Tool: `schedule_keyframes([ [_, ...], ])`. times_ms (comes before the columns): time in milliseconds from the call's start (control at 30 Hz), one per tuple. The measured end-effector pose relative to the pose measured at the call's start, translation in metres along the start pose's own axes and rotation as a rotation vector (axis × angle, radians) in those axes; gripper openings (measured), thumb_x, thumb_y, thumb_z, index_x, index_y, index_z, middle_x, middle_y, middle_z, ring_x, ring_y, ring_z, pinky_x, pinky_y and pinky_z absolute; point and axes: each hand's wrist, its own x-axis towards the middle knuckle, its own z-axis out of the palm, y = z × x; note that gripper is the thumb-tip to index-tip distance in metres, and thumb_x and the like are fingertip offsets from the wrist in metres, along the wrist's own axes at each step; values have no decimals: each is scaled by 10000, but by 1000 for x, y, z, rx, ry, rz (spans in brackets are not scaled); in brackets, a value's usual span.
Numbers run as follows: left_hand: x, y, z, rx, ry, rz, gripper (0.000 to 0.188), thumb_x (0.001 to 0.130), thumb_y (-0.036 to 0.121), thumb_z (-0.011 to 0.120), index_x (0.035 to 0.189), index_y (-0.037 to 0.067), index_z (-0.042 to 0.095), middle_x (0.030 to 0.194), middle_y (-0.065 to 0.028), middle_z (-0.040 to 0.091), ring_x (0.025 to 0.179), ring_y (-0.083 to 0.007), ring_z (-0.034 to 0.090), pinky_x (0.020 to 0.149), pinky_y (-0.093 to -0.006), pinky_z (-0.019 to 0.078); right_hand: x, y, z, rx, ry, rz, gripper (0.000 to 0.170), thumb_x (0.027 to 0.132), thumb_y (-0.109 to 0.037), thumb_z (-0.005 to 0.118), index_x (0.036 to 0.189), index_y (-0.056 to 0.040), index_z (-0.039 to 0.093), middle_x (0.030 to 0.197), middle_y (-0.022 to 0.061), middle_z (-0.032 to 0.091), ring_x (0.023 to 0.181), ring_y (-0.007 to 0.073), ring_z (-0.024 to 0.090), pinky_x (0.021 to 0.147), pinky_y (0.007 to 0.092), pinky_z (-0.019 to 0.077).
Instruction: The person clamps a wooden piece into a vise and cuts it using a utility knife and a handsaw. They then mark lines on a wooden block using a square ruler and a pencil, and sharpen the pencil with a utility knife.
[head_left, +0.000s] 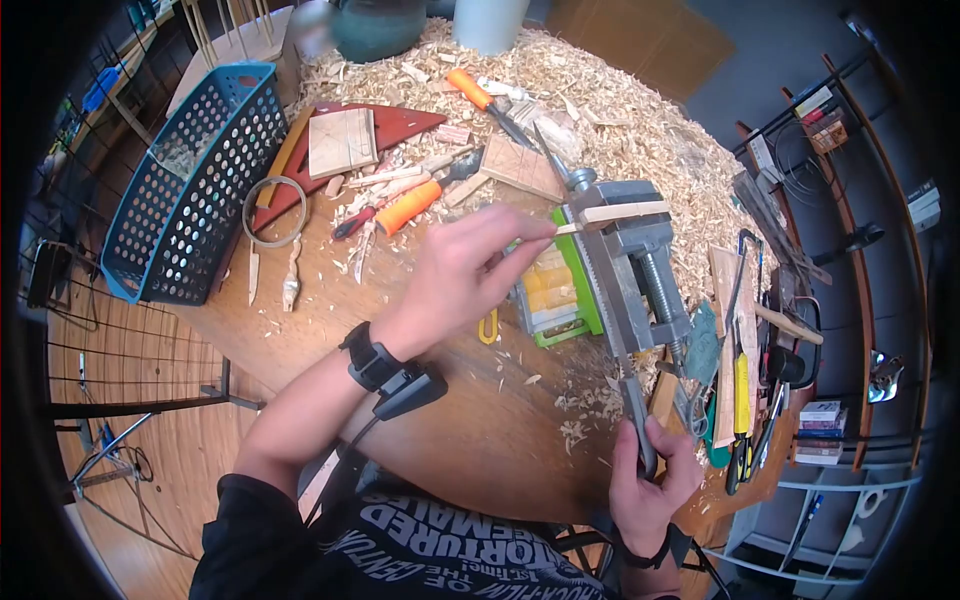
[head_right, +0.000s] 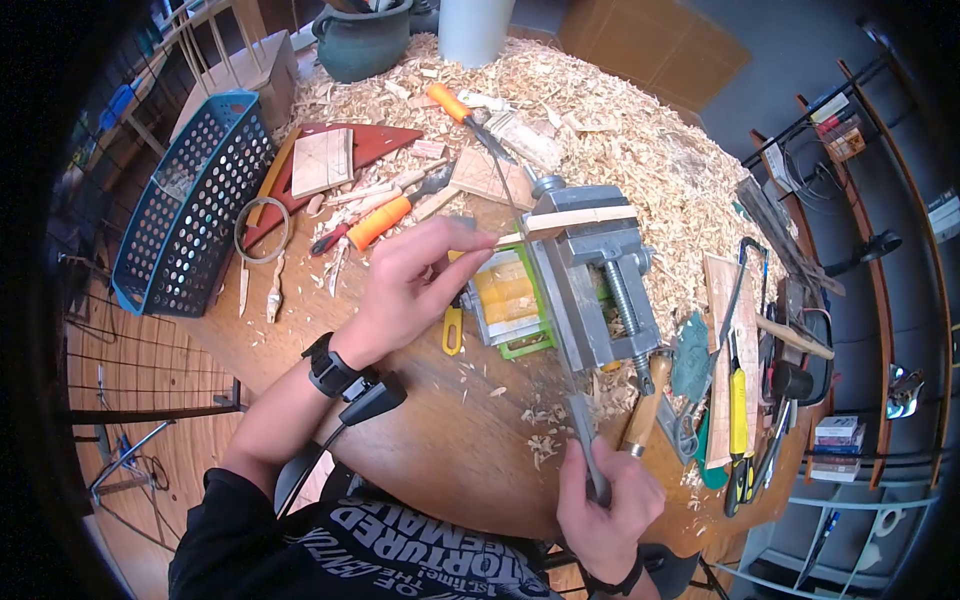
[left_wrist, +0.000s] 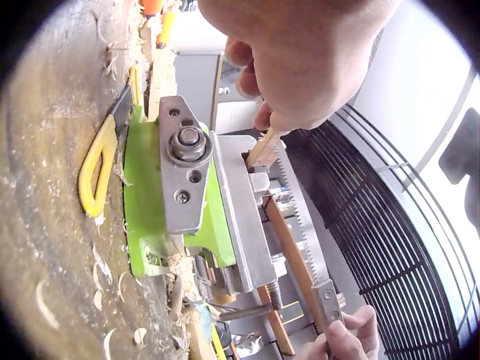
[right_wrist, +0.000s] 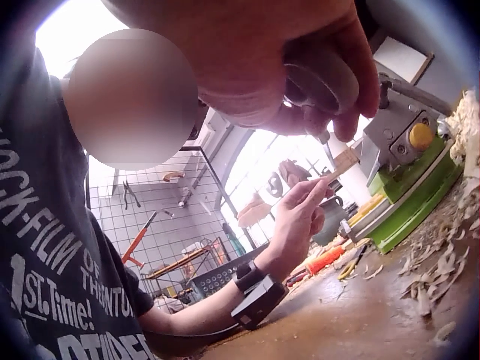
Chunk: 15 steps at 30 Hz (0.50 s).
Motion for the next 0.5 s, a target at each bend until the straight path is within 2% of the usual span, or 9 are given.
schedule_keyframes([
  [133, 0, 0, 1, 1, 3, 8, 136, 857, -5, 709, 990, 21, 716, 913, -67, 676, 568, -71, 504, 480, -225, 388, 1, 5, 5, 17, 29, -41, 202, 746, 14, 799, 832, 9, 617, 645, 113, 616, 497, 233, 591, 474, 311, 430],
  [233, 0, 0, 2, -10, 12, 13, 133, 856, -9, 709, 985, 21, 716, 929, -63, 660, 590, -67, 513, 485, -222, 398, 0, 3, 8, 104, 81, 12, 205, 745, 9, 796, 799, 2, 598, 637, 112, 610, 493, 238, 588, 473, 310, 426],
  [300, 0, -1, 2, -11, 19, 26, 131, 856, -12, 709, 983, 22, 716, 937, -59, 651, 599, -63, 514, 486, -218, 397, -1, -2, -2, 17, -67, 144, 201, 790, -21, 793, 861, 36, 614, 740, 100, 641, 647, 164, 623, 603, 280, 472],
  [400, 1, -2, 2, -16, 31, 43, 130, 854, -17, 709, 978, 24, 717, 948, -50, 632, 607, -54, 511, 484, -210, 391, -2, 0, -4, 19, -43, 67, 200, 793, -24, 791, 860, 37, 613, 722, 92, 625, 651, 161, 625, 597, 277, 469],
  [433, 0, -2, 2, -17, 35, 48, 131, 853, -19, 710, 975, 27, 718, 951, -46, 622, 606, -50, 506, 482, -206, 386, -1, -1, -1, 17, -44, 68, 200, 793, -24, 791, 860, 37, 613, 722, 92, 625, 651, 161, 625, 597, 277, 469],
  [500, 0, -1, 2, -22, 34, 39, 132, 852, -21, 711, 974, 29, 719, 955, -44, 616, 605, -46, 501, 480, -206, 381, 4, -1, 7, 53, 75, -14, 183, 749, 6, 792, 822, 5, 624, 634, 111, 609, 499, 232, 595, 483, 304, 437],
])
